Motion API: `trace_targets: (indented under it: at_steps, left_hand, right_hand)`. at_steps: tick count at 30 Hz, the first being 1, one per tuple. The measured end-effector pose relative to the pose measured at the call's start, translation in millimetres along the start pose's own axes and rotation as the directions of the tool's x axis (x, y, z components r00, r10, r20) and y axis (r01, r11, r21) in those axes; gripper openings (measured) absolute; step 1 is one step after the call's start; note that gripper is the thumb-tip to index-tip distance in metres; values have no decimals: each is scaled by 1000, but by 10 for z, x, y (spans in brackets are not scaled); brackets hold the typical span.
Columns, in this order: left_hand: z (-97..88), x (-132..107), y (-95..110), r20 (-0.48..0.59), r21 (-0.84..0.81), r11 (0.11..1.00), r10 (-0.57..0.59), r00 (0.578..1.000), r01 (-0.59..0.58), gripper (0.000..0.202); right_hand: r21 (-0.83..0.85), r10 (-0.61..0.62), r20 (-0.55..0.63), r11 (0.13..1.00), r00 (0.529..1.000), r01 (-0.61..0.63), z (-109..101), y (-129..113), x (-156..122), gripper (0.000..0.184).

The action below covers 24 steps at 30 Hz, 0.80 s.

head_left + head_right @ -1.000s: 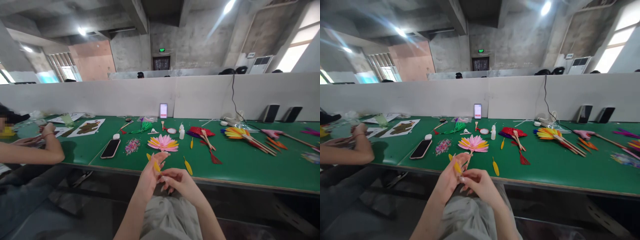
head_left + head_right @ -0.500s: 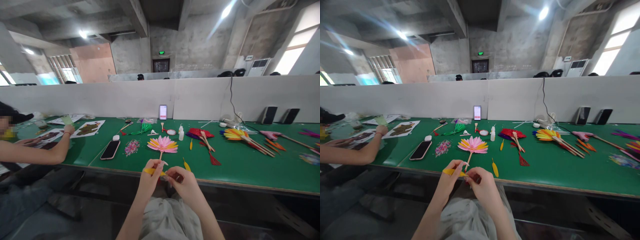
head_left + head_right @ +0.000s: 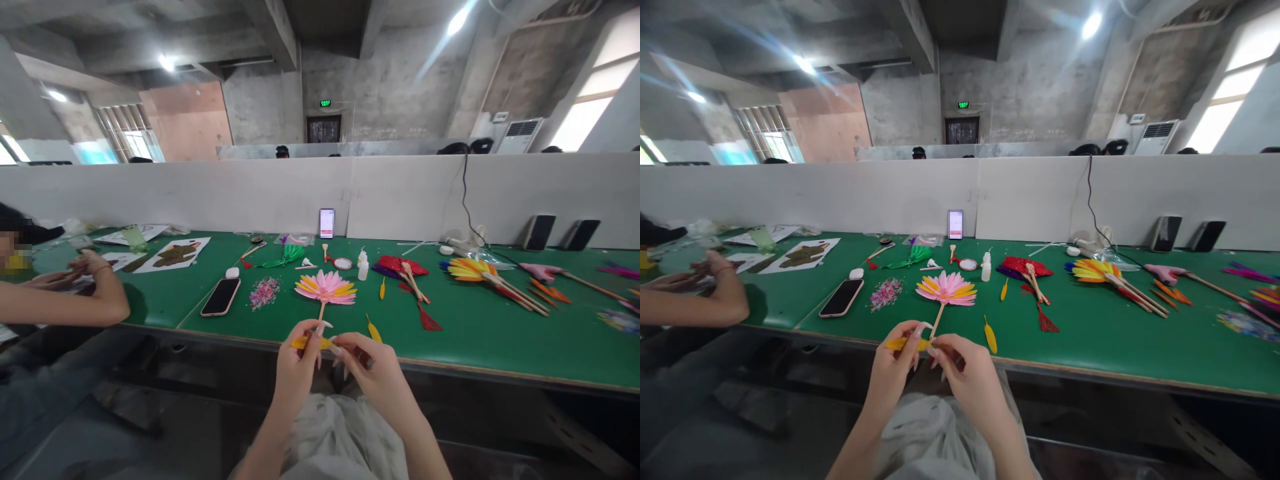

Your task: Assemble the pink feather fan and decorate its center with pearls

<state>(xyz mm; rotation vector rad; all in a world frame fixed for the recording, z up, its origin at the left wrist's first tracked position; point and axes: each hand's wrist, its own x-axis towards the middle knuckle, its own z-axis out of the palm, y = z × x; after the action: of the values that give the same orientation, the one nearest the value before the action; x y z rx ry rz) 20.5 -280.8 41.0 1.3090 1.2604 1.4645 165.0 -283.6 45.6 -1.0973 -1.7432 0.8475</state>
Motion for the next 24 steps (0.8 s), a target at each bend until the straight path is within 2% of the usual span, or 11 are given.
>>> trace_targets:
  at_steps: [5, 11, 16, 24]
  left_hand:
    - [54, -85, 87, 25, -110, 993, -36, 999, 39, 32]
    - [118, -162, 174, 18, -243, 959, -144, 989, 145, 39]
    - [151, -199, 214, 95, -348, 905, -224, 970, 244, 46]
    - [161, -212, 167, 248, -426, 836, -259, 933, 346, 46]
  right_hand:
    - [60, -42, -118, 997, 992, 49, 46, 40, -10, 21]
    - [199, 17, -194, 980, 981, 22, 63, 14, -9, 21]
    - [178, -22, -171, 983, 985, 52, 62, 37, -19, 19]
    - [204, -69, -147, 974, 987, 98, 53, 5, -64, 18]
